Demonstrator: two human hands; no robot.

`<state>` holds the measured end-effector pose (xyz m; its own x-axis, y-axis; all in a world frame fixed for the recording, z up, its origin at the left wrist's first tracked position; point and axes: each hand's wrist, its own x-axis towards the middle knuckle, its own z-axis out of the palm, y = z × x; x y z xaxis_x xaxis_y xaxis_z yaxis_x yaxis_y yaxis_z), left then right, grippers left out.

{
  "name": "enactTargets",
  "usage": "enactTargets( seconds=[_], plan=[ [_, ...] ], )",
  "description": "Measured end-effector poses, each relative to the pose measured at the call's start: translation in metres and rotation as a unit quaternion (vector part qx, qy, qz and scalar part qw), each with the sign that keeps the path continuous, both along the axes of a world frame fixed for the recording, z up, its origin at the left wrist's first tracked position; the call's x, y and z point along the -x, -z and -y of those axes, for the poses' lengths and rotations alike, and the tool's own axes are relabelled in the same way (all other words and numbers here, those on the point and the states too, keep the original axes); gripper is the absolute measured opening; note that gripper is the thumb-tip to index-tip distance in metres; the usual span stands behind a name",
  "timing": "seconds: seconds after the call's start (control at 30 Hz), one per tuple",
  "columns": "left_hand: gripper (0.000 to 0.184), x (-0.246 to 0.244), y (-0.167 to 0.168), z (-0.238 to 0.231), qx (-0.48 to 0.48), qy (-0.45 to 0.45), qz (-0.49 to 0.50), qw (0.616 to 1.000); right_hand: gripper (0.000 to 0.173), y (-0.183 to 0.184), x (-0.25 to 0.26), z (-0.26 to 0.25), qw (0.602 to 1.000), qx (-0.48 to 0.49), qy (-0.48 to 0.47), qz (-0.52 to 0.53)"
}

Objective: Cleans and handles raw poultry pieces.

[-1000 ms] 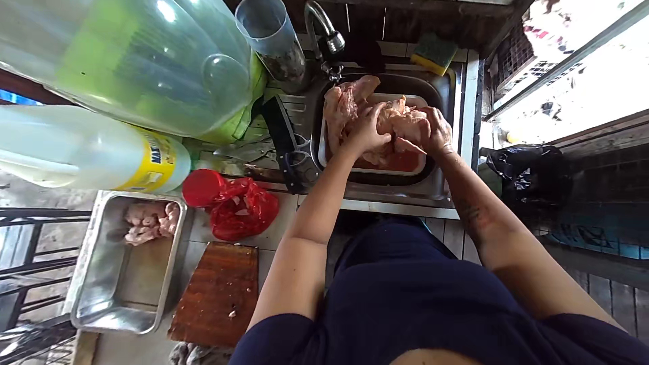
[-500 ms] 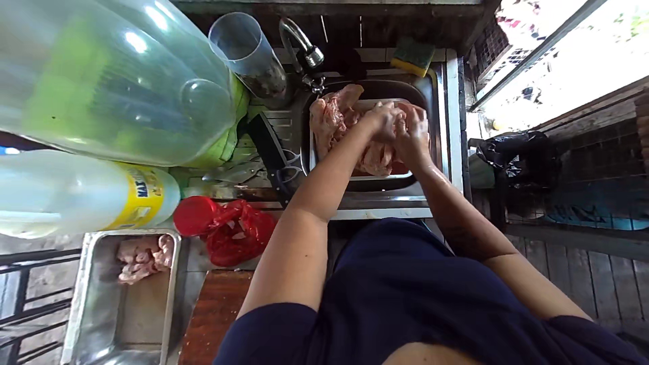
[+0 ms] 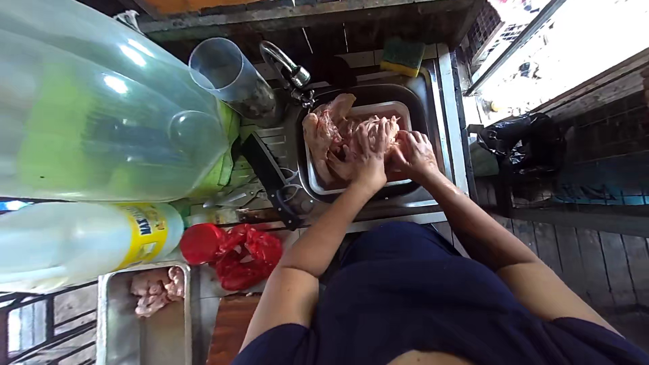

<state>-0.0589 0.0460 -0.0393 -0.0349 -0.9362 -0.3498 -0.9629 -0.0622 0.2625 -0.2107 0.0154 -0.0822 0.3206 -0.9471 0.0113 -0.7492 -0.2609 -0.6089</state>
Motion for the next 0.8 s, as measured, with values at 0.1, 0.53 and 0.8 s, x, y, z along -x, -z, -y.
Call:
enactTargets(
  seconds=[0.1,0.53,0.8],
  plan=[
    [0.116,-0.002,0.016,-0.010,0.013,-0.057,-0.020,0.998,0.087,-0.025,0.002,-0.002,0.986,-0.095,-0.034,-0.130],
    [0.117,-0.015,0.018,0.005,-0.023,-0.138,-0.053,0.989,0.040,-0.054,-0.025,0.031,0.952,-0.220,-0.040,-0.210],
    [0.115,-0.027,0.019,0.011,-0.038,-0.083,-0.029,0.995,0.054,-0.029,-0.017,0.013,0.979,-0.158,0.002,-0.130]
  ],
)
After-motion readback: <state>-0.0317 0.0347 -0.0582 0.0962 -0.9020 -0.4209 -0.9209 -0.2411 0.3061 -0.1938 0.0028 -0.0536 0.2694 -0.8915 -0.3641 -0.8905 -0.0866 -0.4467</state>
